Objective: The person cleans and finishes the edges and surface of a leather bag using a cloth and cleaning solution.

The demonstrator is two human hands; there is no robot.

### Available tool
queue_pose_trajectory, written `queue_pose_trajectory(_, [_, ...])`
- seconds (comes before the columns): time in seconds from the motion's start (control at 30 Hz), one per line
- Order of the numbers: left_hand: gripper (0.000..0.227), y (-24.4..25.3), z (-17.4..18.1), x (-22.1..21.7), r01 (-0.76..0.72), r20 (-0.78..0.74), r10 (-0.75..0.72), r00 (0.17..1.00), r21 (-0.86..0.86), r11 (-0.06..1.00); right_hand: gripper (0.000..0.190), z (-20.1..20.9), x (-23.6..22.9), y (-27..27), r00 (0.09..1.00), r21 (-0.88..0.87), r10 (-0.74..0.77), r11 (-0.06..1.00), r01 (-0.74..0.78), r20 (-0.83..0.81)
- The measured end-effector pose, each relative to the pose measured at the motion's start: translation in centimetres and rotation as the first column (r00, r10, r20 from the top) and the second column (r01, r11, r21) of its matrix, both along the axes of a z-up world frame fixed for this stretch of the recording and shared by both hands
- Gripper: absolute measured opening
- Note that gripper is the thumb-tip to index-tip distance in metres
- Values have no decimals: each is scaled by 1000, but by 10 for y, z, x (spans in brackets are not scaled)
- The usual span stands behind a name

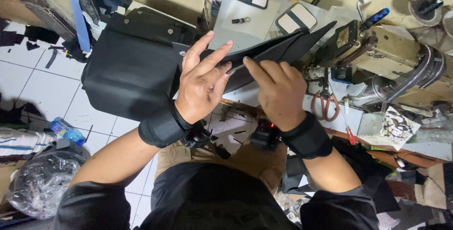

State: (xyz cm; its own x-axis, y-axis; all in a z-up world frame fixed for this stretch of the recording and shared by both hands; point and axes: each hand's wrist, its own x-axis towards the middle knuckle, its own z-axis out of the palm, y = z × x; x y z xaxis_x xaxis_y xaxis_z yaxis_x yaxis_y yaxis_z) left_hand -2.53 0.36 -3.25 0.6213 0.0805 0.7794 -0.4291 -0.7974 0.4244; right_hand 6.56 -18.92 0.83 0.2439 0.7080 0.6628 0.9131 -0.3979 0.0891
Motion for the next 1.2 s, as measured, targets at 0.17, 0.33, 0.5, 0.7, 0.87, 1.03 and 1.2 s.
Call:
queue_pose_trajectory(0.17, [8,-1,0,1,-6,-10,6,1000,-14,1000,40,-7,-5,6,996,-37,2,999,1,94])
queue_pose_trajectory(0.33, [7,0,0,0,0,-18,-1,1000,-11,1000,43,-4,-8,6,993,-24,-87,996,89,79])
queue_pose_trajectory(0.5, [11,3,1,0,-30,-28,30,999,0,1000,38,-13,1,7,994,-32,-38,999,42,105])
queue_pose_trajectory(0.7, [2,0,2,0,-15,-59,12,998,-51,999,34,-22,-13,18,996,-8,18,1000,-17,91])
queue_pose_trajectory(0.87, [6,1,1,-1,-13,-40,11,999,-50,999,41,-20,-10,12,997,-12,-9,1000,9,73])
queue_pose_trajectory(1.03, [5,1,2,2,-12,-43,9,999,-58,998,45,-6,-11,14,990,-20,116,993,-115,75])
queue_pose_trajectory(1.2, [5,4,-1,4,-10,-33,8,999,-69,998,47,-18,-13,15,993,-34,112,993,-110,48])
